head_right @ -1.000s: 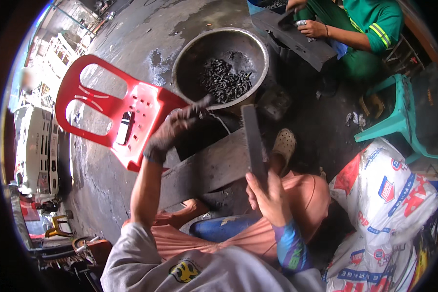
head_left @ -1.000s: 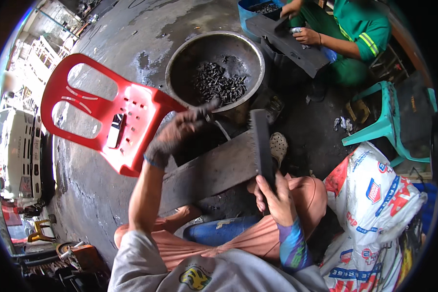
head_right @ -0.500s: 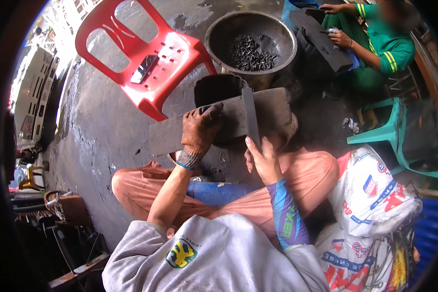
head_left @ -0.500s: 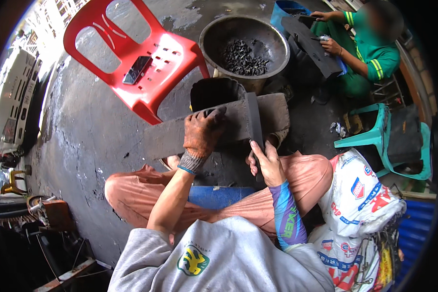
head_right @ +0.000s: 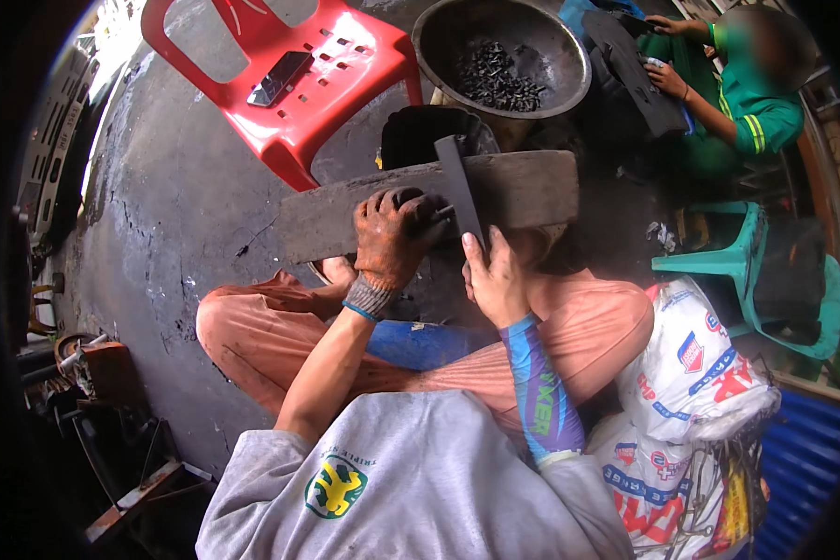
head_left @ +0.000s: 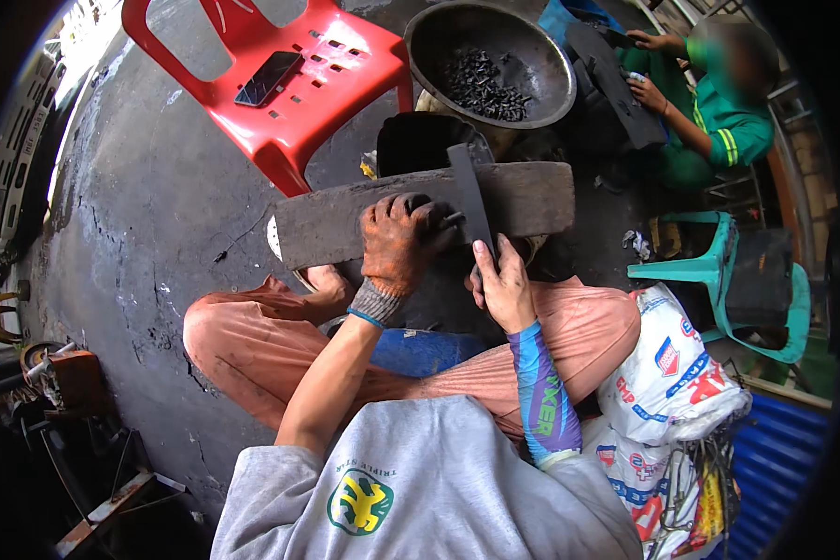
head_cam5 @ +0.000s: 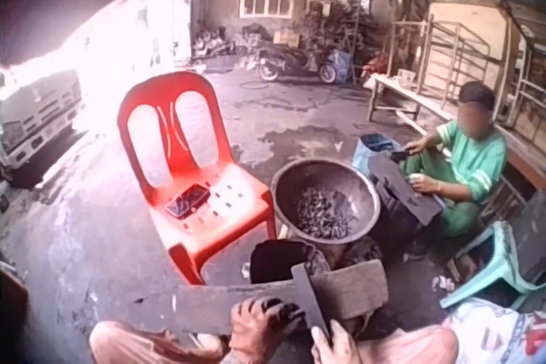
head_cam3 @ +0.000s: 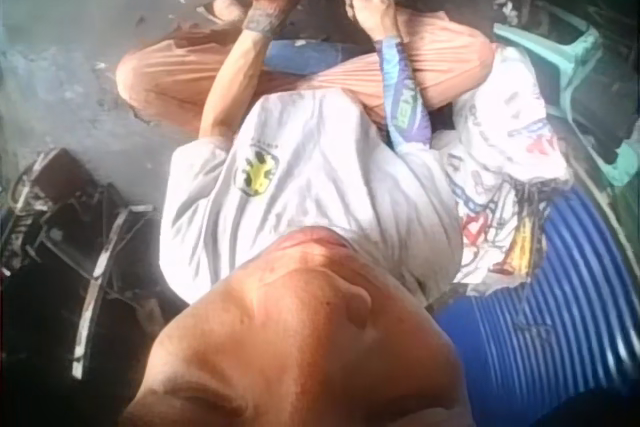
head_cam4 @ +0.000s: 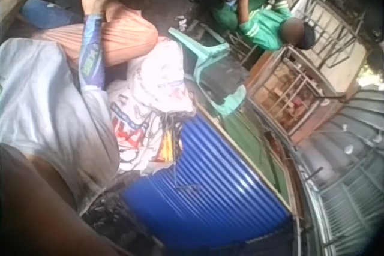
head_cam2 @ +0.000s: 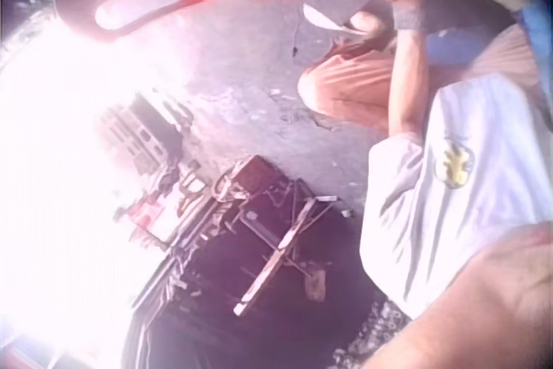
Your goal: Cleaning and preparing a rubber tire patch or section using a wire brush and manual tools.
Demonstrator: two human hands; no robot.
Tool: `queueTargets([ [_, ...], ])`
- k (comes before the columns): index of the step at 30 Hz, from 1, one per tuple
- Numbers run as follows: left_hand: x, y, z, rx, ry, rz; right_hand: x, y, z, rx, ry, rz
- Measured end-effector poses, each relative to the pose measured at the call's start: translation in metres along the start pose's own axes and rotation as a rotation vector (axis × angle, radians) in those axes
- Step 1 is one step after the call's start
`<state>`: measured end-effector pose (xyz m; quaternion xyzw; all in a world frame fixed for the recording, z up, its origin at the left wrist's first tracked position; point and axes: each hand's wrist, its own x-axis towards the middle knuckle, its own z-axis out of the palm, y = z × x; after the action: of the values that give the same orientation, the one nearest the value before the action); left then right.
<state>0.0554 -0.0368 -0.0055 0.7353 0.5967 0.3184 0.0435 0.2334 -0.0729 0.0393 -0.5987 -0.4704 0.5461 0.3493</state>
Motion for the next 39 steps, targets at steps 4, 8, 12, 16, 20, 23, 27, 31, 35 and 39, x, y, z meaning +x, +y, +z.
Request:
queueTargets([
  [4,0.0,-0.003,-0.006,-0.063,-0.012,0.052,0.002,0.003,0.002,-0.083,0.035,-0.019],
  [8,-0.001,-0.012,-0.004,-0.075,-0.049,0.037,0.007,-0.001,0.002,-0.14,0.056,0.004],
  [12,-0.003,-0.015,0.0,-0.101,-0.04,0.029,0.009,-0.02,0.022,-0.009,0.098,0.055],
  [16,-0.006,-0.015,0.009,-0.097,0.013,0.019,0.023,-0.012,0.029,0.022,0.026,0.074],
  [20,-0.007,-0.013,0.011,-0.072,0.014,0.0,0.022,0.003,0.036,0.0,0.029,0.071],
  [23,-0.007,-0.012,0.009,-0.091,0.059,0.014,0.016,0.008,0.037,-0.017,0.034,0.061],
  [27,-0.01,-0.015,0.013,-0.064,0.043,0.057,0.002,0.023,0.037,-0.011,0.065,0.042],
  [31,-0.009,-0.014,0.015,-0.024,0.033,0.079,-0.04,0.056,0.026,0.015,0.094,0.125],
  [35,-0.006,-0.024,0.015,-0.011,0.031,0.093,-0.068,0.032,0.004,-0.024,0.123,0.106],
  [39,-0.009,-0.018,0.011,-0.034,0.058,0.091,-0.019,-0.014,0.024,0.067,0.125,0.007],
])
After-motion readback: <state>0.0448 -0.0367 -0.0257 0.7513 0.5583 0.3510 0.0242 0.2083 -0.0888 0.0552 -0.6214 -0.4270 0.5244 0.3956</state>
